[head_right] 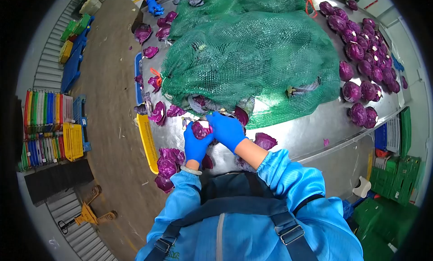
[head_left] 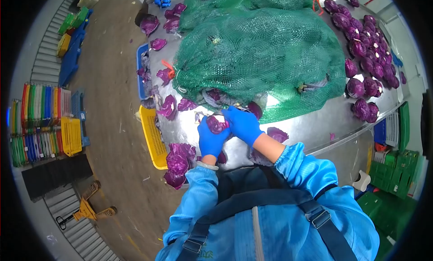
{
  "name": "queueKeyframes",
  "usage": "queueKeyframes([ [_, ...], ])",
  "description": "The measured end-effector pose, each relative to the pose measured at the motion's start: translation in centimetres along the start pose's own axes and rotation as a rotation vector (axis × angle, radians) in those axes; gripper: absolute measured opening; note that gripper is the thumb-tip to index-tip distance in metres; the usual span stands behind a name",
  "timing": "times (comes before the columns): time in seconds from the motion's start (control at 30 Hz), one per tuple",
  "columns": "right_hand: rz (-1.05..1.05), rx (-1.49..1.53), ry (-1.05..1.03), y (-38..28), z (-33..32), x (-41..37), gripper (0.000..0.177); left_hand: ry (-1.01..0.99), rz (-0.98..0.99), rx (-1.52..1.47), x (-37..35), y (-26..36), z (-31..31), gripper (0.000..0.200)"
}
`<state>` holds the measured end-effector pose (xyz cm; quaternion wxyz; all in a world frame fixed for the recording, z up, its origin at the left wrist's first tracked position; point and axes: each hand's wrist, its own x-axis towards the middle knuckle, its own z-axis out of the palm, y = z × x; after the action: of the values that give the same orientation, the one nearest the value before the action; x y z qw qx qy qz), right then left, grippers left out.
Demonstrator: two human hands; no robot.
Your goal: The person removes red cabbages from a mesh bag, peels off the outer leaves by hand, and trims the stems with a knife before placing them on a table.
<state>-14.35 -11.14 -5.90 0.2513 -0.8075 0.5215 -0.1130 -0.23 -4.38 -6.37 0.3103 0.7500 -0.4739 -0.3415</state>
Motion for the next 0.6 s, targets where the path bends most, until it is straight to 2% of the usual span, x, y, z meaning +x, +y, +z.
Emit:
queueKeyframes([
  [0.07, 0.126, -0.013, 0.019, 2.0, 0.9, 1.6, 0.032, 0.031, 0.221, 0.211, -2.1, 0.6, 0.9, 0.094],
  [0.1, 0.16, 0.018, -0.143, 1.4, -1.3, 2.5, 0.036, 0.035, 0.262, 0.281, -3.8, 1.2, 1.1, 0.095],
  [0.2, 0.042, 0.26, 0.003, 2.7, 0.5, 1.5, 0.037, 0.058, 0.281, -0.008, -4.8, -1.6, 1.2, 0.1],
  [0.23, 0.1, 0.374, 0.011, 2.2, 0.7, 0.6, 0.041, -0.005, 0.28, -0.11, -5.0, -3.5, 0.8, 0.102],
  [0.27, 0.095, 0.346, 0.019, 1.9, 1.4, -0.3, 0.037, -0.067, 0.276, -0.216, -5.3, -5.0, 0.0, 0.104],
  [0.3, 0.088, 0.257, 0.003, 2.0, 1.1, 0.0, 0.035, -0.079, 0.317, -0.182, -5.8, -5.1, -0.9, 0.106],
  [0.33, 0.08, 0.17, -0.013, 2.2, 1.0, 0.4, 0.034, -0.041, 0.286, -0.236, -6.5, -5.0, -0.9, 0.106],
  [0.4, 0.282, 0.227, 0.061, 2.2, 0.0, 1.2, 0.032, 0.07, 0.083, -0.286, -7.5, -4.6, -0.4, 0.105],
  [0.43, 0.249, 0.331, -0.028, 2.7, 0.3, 2.1, 0.044, 0.166, 0.038, -0.293, -7.6, -4.2, -0.1, 0.099],
  [0.47, 0.154, 0.257, 0.027, 2.7, 1.2, 1.6, 0.05, 0.201, -0.018, -0.31, -7.9, -4.0, 0.0, 0.096],
  [0.53, -0.025, 0.095, 0.129, -0.1, -1.1, -1.1, 0.062, 0.26, -0.141, -0.355, -8.5, -2.3, -0.3, 0.089],
  [0.57, -0.047, 0.121, 0.015, -1.1, -2.4, -2.1, 0.075, 0.242, -0.159, -0.43, -8.6, -4.2, -0.3, 0.08],
  [0.6, 0.043, 0.239, -0.054, -1.8, -2.6, -3.3, 0.07, 0.155, -0.169, -0.323, -8.4, -5.1, -1.0, 0.074],
])
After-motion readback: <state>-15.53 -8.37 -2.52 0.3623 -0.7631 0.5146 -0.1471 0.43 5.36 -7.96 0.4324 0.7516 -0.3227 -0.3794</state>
